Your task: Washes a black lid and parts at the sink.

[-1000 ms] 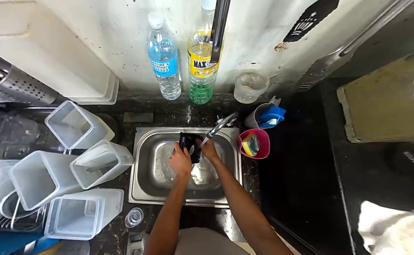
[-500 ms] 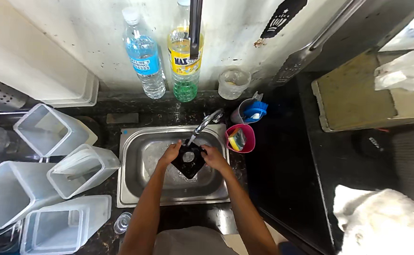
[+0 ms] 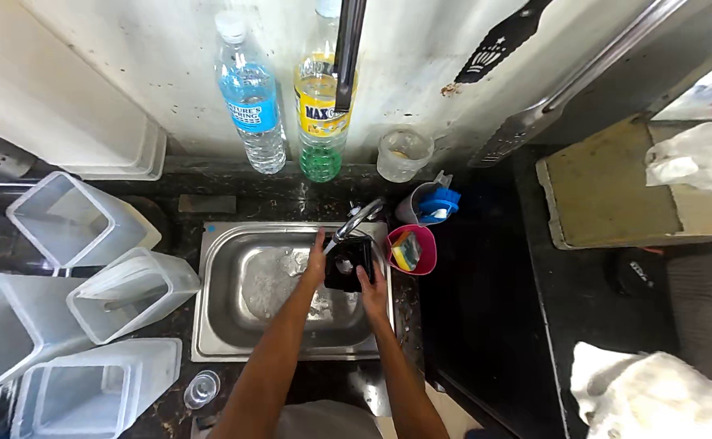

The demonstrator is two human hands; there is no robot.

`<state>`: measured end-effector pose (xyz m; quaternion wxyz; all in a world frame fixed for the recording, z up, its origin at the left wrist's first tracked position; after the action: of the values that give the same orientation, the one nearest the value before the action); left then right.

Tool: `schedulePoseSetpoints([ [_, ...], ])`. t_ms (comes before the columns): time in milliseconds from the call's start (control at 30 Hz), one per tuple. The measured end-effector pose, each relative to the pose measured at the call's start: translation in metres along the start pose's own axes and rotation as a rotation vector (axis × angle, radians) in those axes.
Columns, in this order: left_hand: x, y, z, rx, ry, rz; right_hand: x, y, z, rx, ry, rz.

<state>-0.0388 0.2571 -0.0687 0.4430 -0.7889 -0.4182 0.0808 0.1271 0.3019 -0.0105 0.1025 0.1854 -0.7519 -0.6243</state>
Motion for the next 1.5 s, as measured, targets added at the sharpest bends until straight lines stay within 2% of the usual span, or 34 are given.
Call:
schedulePoseSetpoints([
  [133,-0.024,0.016,-0.039,-0.074,0.099,-0.372,0.016,-0.037,0.015,-0.011,0.013,0.203],
  [233,-0.048,0.02,-0.065,-0.059,0.051,-0.691,0.051,-0.057,0.02,0.118,0.094,0.356],
  [333,-0.065,0.017,-0.074,-0.005,-0.003,-0.913,0.095,-0.055,0.01,0.32,0.189,0.497],
  [467,-0.072,0.0,-0.086,0.092,-0.033,-0.878,0.125,-0.053,-0.005,0.593,0.197,0.676],
  [600,-0.075,0.001,-0.1,0.039,-0.111,-0.793,0.118,-0.052,-0.016,0.695,0.208,0.578],
  [800,-0.077,0.012,-0.105,-0.088,-0.191,-0.758,0.078,-0.05,0.008,0.448,0.277,0.109],
  [933,-0.067,0.026,-0.088,-0.166,-0.168,-0.817,0.063,-0.018,0.031,0.372,0.315,-0.051],
  [1100,-0.056,0.041,-0.052,-0.231,-0.165,-0.805,0.04,0.037,0.028,0.094,0.241,-0.288],
  [1200,-0.054,0.048,-0.031,-0.235,-0.215,-0.814,0.029,0.065,0.016,-0.022,0.18,-0.335],
  [1333,-0.043,0.044,-0.019,-0.129,-0.193,-0.693,0.026,0.092,-0.001,-0.095,0.129,-0.337],
  [1400,-0.035,0.039,-0.018,-0.102,-0.182,-0.611,0.026,0.094,-0.006,-0.118,0.101,-0.326],
  [1500,-0.032,0.04,-0.013,-0.21,-0.161,-0.579,0.03,0.081,-0.007,-0.19,0.153,-0.299],
])
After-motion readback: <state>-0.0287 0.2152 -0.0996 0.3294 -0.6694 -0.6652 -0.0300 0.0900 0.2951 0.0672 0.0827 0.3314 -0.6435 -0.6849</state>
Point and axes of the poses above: each hand's wrist, its own z-axis towards the middle knuckle, its own x-axis out of the palm, y = z × x, the point moved 6 cm from there along z, towards the middle knuckle
